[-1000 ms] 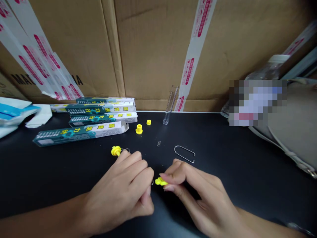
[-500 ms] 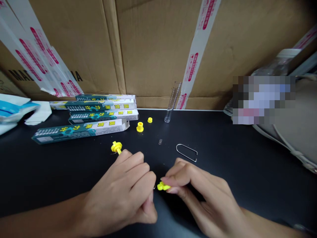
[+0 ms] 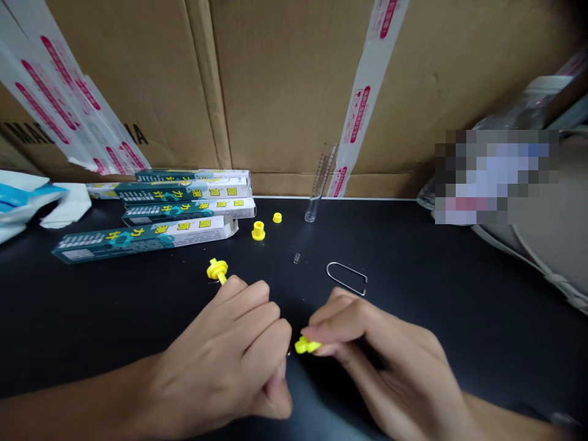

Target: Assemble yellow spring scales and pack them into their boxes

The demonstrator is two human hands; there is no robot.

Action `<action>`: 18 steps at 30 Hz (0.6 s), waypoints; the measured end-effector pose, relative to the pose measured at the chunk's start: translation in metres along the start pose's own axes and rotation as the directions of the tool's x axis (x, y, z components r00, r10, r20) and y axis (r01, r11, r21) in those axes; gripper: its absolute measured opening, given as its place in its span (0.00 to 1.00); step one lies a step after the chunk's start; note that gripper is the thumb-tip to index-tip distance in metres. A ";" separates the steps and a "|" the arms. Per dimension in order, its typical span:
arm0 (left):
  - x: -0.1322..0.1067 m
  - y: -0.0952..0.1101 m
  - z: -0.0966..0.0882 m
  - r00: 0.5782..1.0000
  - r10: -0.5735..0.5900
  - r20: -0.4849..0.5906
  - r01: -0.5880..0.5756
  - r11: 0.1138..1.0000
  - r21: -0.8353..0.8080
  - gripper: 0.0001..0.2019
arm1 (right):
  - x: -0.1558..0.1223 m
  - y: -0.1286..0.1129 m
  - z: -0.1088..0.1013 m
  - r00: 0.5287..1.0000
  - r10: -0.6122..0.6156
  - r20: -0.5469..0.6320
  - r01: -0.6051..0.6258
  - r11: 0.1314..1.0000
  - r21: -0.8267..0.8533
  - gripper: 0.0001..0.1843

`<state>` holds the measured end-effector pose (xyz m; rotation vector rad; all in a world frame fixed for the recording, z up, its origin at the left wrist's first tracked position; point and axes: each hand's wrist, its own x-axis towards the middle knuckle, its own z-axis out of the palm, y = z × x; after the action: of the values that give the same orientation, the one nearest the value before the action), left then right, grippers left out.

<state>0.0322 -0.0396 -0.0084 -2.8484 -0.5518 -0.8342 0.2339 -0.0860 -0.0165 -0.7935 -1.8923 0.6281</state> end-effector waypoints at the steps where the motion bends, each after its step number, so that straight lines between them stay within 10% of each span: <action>1: 0.000 0.000 0.000 1.000 0.001 0.000 -0.001 1.000 0.002 0.11 | -0.001 0.000 0.000 1.000 0.012 -0.018 -0.012 1.000 0.003 0.14; 18: 0.004 0.000 -0.003 1.000 0.009 -0.003 -0.009 1.000 0.006 0.11 | 0.003 -0.004 -0.003 0.999 0.004 0.050 -0.004 1.000 -0.001 0.15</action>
<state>0.0340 -0.0393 -0.0041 -2.8416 -0.5397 -0.8335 0.2343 -0.0861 -0.0107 -0.7891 -1.9367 0.6551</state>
